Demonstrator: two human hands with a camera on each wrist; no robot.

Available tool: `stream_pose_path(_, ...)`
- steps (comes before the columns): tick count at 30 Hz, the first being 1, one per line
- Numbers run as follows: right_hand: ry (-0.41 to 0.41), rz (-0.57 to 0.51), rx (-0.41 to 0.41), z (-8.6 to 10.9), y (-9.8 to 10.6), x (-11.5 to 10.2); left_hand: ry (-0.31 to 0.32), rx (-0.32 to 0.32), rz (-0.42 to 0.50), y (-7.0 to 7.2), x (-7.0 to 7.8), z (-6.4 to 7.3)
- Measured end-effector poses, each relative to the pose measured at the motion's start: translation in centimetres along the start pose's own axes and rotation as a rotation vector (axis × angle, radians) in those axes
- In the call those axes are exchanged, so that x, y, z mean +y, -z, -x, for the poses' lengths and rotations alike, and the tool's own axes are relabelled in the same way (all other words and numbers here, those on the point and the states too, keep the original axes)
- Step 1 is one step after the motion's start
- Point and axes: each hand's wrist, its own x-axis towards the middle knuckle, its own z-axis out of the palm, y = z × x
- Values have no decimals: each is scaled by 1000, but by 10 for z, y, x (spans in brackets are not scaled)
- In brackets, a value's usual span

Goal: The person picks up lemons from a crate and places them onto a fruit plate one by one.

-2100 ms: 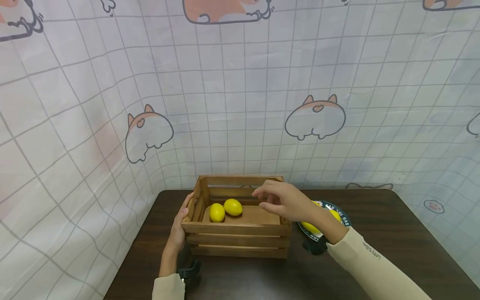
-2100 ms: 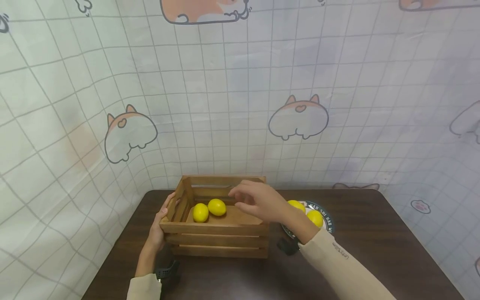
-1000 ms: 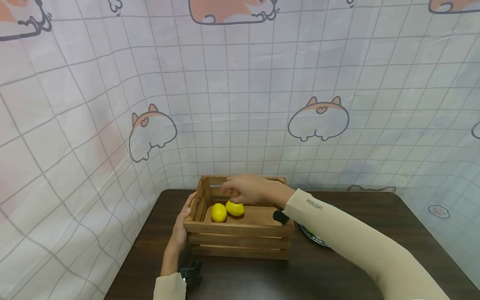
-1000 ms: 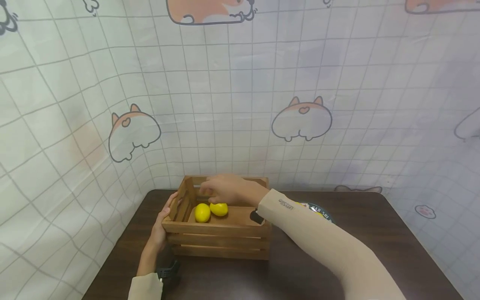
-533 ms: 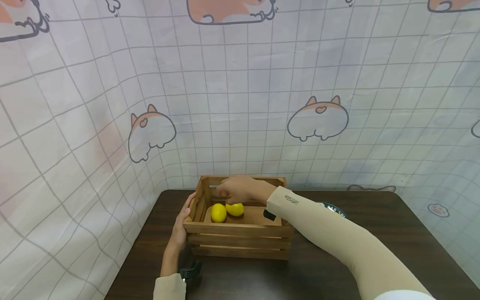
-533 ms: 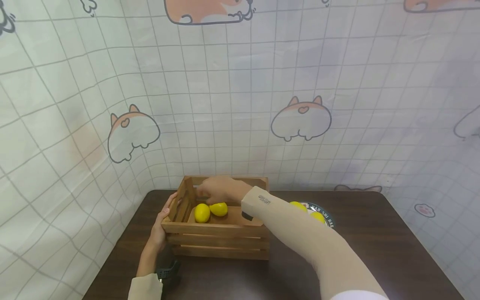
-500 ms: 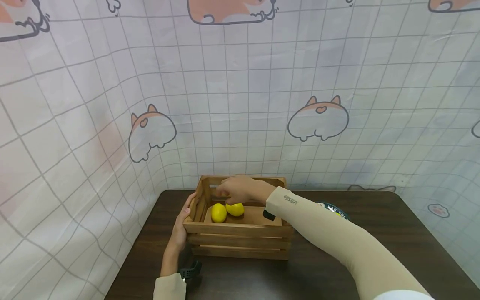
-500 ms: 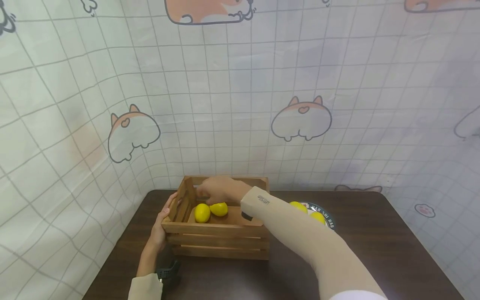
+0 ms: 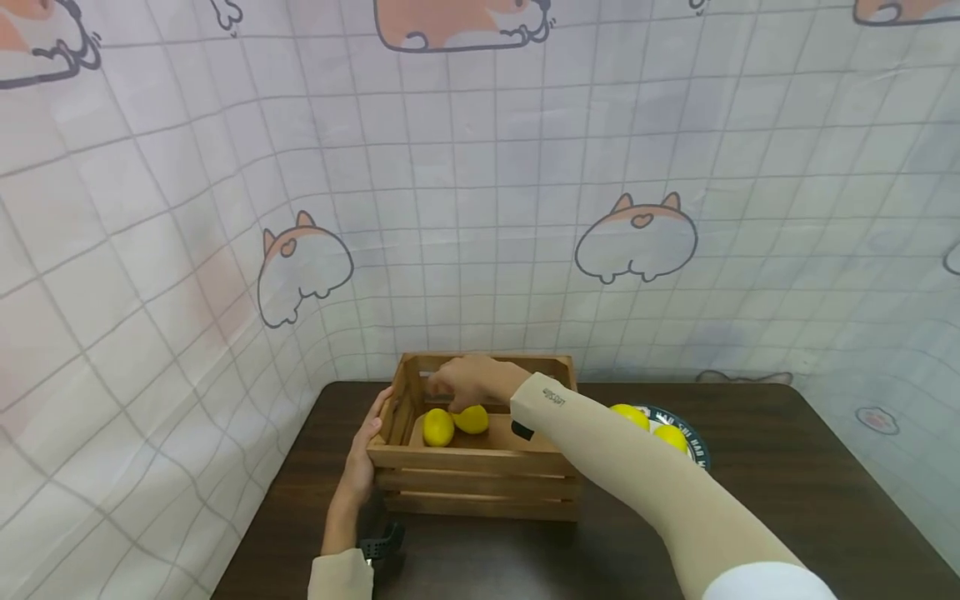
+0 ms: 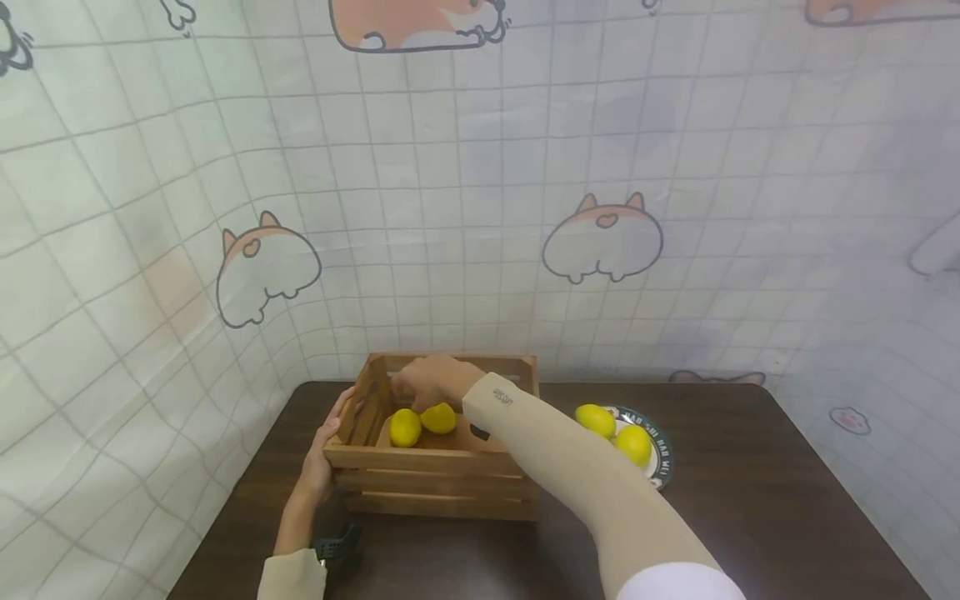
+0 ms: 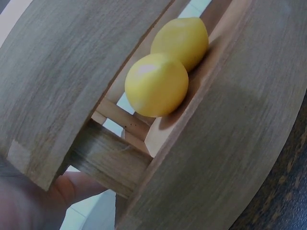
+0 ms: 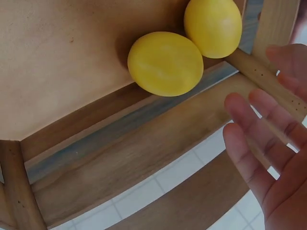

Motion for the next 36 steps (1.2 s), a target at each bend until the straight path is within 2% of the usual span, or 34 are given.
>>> stream_pose_path(12,15,10,-64,-21,-8,-2,-1,0,-24,3,-5,1)
stream_pose_path(22,-39,-50,-109,-25,-12,-6,5,-2,-21,1,-2,2)
stream_pose_path(36,-9,-139,-150,-36,-24,-2,-10,3,-34,0,-2,0)
